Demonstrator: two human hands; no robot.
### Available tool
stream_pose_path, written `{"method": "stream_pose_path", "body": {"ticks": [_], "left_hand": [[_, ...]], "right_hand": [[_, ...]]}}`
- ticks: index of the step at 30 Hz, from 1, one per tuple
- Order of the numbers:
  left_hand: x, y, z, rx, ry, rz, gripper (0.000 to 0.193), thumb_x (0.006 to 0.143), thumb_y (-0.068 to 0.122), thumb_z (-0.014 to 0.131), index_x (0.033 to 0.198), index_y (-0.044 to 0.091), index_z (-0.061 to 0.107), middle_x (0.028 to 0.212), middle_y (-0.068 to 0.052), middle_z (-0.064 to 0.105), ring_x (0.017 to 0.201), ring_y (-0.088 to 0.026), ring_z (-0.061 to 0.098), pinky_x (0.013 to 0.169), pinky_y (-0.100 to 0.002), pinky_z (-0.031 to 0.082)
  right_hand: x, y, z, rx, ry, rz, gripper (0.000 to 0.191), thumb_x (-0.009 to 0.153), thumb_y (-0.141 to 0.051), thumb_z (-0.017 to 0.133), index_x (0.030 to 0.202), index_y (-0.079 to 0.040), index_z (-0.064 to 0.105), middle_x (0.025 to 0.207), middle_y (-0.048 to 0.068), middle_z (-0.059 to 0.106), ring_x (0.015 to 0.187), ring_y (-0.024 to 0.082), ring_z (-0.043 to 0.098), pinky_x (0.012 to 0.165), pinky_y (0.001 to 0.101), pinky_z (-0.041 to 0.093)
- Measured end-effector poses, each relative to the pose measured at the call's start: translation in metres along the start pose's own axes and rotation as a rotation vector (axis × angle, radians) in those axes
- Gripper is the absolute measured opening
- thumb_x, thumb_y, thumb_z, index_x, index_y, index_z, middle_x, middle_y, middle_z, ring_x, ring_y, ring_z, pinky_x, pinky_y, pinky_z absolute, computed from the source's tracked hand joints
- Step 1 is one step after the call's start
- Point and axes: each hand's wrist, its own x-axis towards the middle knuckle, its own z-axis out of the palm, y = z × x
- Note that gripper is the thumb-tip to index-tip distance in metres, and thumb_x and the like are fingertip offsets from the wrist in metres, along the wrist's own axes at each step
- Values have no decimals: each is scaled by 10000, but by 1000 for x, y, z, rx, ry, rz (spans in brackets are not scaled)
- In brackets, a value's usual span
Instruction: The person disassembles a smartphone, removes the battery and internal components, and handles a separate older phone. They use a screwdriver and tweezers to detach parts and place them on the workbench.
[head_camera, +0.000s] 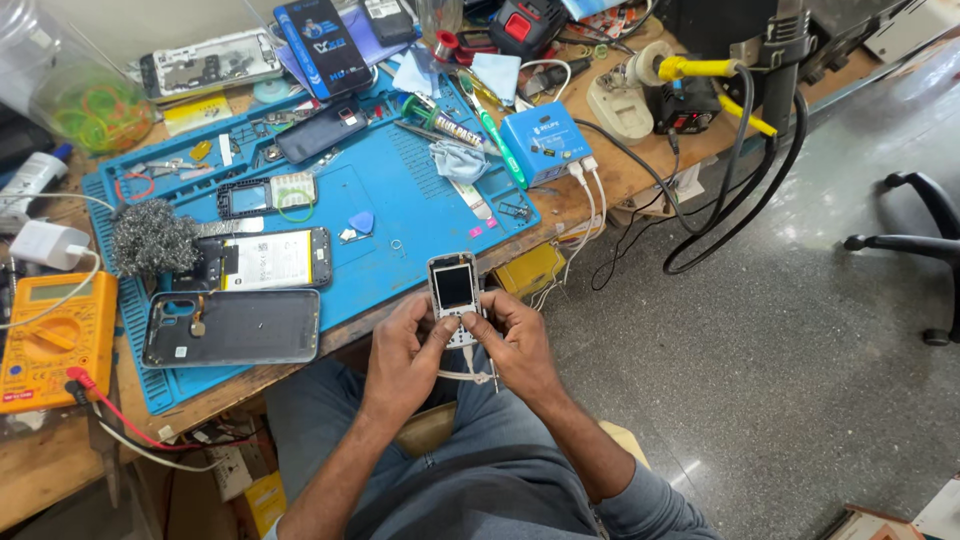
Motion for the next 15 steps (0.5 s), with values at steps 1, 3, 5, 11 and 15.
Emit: {"method": "stream_pose_path", "body": {"ticks": [1,3,5,11,15], "left_hand": [[-1,0,1,11,16,7,185,919,106,704,1083,20,695,789,-23,665,682,-88,608,613,-283,493],[-2,-2,2,31,31,-7,178,921,114,706,1074,22,698,775,-31,661,667,-89,603,605,-281,489],[-3,-4,3,40,32,-27,160,930,125,714,1052,23,699,762,-36,651,659,-88,590,601,-279,484],[0,-13,-2,-69,-28,-105,184,960,148,709,1103,32,715,796,-4,671,706,-54,567,640,-248,492],[4,-17,-3,-164,-58,-94,262,969,145,679,1199,20,674,890,9,701,773,-42,611,690,-231,535]], "right_hand": [[-1,0,1,-42,4,-43,198,995,-193,715,1071,-11,727,832,-30,629,727,36,520,627,215,427],[-1,-1,3,-127,17,-137,190,1024,-197,707,1039,-9,728,847,-39,592,747,36,512,648,211,430],[-1,-1,3,-144,11,-131,179,1023,-179,704,1047,-3,729,851,-27,598,751,40,515,648,210,434],[8,3,-3,49,-75,21,197,996,-154,682,1096,14,708,896,-6,722,804,30,626,703,204,517],[10,6,-5,113,-93,48,217,997,-153,685,1113,28,715,903,-10,720,797,20,617,693,199,514]]}}
